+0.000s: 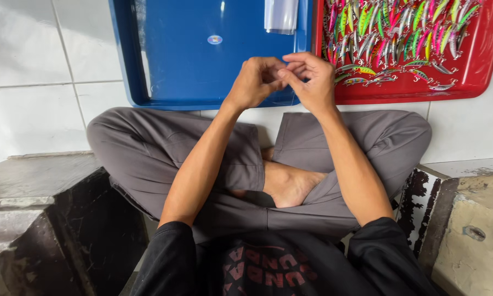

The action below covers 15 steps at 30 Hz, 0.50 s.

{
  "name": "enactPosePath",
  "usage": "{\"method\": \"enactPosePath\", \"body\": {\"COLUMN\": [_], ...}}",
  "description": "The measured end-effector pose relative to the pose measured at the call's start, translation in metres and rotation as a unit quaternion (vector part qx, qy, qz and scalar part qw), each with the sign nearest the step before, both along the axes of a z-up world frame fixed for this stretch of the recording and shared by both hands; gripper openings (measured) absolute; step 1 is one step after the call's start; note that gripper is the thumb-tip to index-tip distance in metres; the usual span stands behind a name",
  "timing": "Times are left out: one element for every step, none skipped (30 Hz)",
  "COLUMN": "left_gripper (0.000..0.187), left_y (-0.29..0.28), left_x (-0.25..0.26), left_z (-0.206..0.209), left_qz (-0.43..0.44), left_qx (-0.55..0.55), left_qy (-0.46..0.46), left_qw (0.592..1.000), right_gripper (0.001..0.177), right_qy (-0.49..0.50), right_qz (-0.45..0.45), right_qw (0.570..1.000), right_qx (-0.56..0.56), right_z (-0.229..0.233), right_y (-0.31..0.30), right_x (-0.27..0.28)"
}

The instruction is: The person picks up individual fishing lures from a red tray and places them into small clear plastic bags by hand, then sets the filled bags onto a blue tray.

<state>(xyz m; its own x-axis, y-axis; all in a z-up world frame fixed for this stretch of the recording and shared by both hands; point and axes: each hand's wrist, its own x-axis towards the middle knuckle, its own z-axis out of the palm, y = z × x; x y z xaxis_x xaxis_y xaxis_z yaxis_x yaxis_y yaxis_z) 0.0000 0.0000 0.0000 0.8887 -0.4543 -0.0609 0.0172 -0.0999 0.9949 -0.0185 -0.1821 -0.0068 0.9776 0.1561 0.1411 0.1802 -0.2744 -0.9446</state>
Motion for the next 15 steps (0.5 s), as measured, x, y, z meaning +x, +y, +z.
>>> {"method": "enactPosePath", "body": {"left_gripper": [0.012, 0.010, 0.013, 0.013, 0.011, 0.014, 0.014, 0.013, 0.013, 0.013, 0.016, 0.021, 0.021, 0.024, 0.028], "left_y": [0.002, 0.004, 0.005, 0.007, 0.010, 0.014, 0.016, 0.019, 0.022, 0.027, 0.031, 0.036, 0.038, 0.040, 0.043], "left_x": [0.001, 0.003, 0.008, 0.013, 0.015, 0.015, 0.015, 0.014, 0.017, 0.011, 0.008, 0.006, 0.003, 0.000, -0.008], "left_z": [-0.002, -0.004, -0.005, -0.011, -0.018, -0.026, -0.019, -0.013, -0.006, 0.010, 0.026, 0.042, 0.044, 0.046, 0.047], "left_qz": [-0.002, 0.002, 0.003, -0.003, 0.029, 0.061, 0.054, 0.074, 0.096, 0.093, 0.106, 0.120, 0.119, 0.127, 0.136], "left_qx": [-0.002, -0.016, -0.029, -0.031, -0.064, -0.097, -0.098, -0.121, -0.145, -0.147, -0.059, 0.028, 0.025, 0.067, 0.111], "left_qy": [-0.001, 0.023, 0.045, 0.041, 0.050, 0.060, 0.066, 0.059, 0.047, 0.049, 0.012, -0.026, -0.030, -0.036, -0.037], "left_qw": [1.000, 1.000, 0.999, 0.999, 0.996, 0.992, 0.992, 0.988, 0.984, 0.984, 0.992, 0.992, 0.992, 0.989, 0.984], "right_gripper": [0.023, 0.022, 0.023, 0.023, 0.025, 0.027, 0.027, 0.026, 0.025, 0.025, 0.026, 0.026, 0.026, 0.019, 0.015], "right_qy": [-0.001, -0.019, -0.040, -0.044, -0.006, 0.033, 0.039, 0.004, -0.036, -0.034, -0.046, -0.058, -0.062, -0.026, 0.017], "right_qz": [-0.002, 0.011, 0.020, 0.014, -0.003, -0.021, -0.028, -0.049, -0.067, -0.070, -0.082, -0.093, -0.095, -0.101, -0.105], "right_qw": [1.000, 0.999, 0.998, 0.998, 0.998, 0.996, 0.995, 0.995, 0.993, 0.993, 0.987, 0.980, 0.979, 0.980, 0.980], "right_qx": [-0.002, -0.024, -0.047, -0.050, -0.066, -0.081, -0.082, -0.084, -0.086, -0.089, -0.127, -0.164, -0.167, -0.167, -0.166], "right_z": [0.003, 0.007, 0.010, 0.018, 0.025, 0.032, 0.041, 0.051, 0.062, 0.064, 0.066, 0.069, 0.056, 0.043, 0.029], "right_y": [-0.002, -0.003, -0.006, -0.017, -0.028, -0.039, -0.057, -0.075, -0.092, -0.104, -0.116, -0.127, -0.133, -0.140, -0.146], "right_x": [0.002, 0.004, 0.009, 0.016, 0.018, 0.019, 0.017, 0.015, 0.017, 0.005, -0.004, -0.012, -0.019, -0.026, -0.037]}}
